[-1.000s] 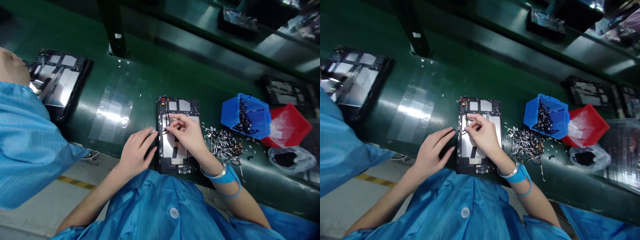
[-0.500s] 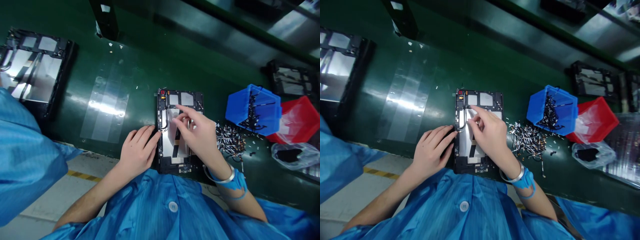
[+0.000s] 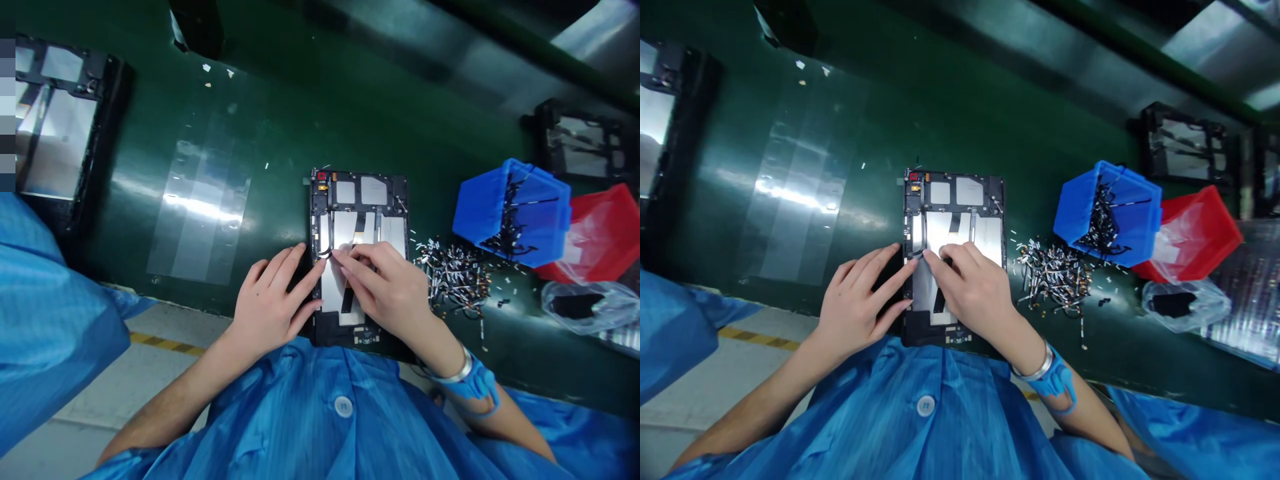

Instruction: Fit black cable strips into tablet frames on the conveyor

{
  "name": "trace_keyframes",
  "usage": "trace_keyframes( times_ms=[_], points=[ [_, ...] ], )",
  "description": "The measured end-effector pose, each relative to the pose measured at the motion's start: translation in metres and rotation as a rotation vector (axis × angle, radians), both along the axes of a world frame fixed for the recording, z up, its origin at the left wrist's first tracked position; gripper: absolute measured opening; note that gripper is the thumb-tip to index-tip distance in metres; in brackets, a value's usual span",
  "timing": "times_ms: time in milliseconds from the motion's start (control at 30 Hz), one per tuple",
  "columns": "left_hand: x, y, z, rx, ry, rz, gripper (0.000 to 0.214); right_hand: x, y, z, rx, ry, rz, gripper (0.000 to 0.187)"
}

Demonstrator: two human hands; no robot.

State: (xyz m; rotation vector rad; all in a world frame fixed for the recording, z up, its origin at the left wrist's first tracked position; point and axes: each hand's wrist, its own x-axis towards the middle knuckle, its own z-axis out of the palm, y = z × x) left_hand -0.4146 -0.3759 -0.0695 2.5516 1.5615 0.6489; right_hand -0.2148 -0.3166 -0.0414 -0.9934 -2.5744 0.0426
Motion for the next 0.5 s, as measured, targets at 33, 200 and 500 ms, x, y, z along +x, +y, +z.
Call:
trace_keyframes(
  times_ms=[33,200,500],
  points=[
    [0.000,0.000,0.000,0.000,0.003,0.001,0.042,0.000,0.001,0.000,0.014,-0.019,0.003,0.022],
    [0.000,0.000,0.000,0.003,0.019,0.000,0.042,0.000,0.005,-0.001,0.085,-0.122,-0.015,0.027],
    [0.000,0.001,-0.001,0.016,0.021,-0.013,0.045,-0.012,0.031,-0.008,0.087,-0.206,-0.114,0.033]
  ],
)
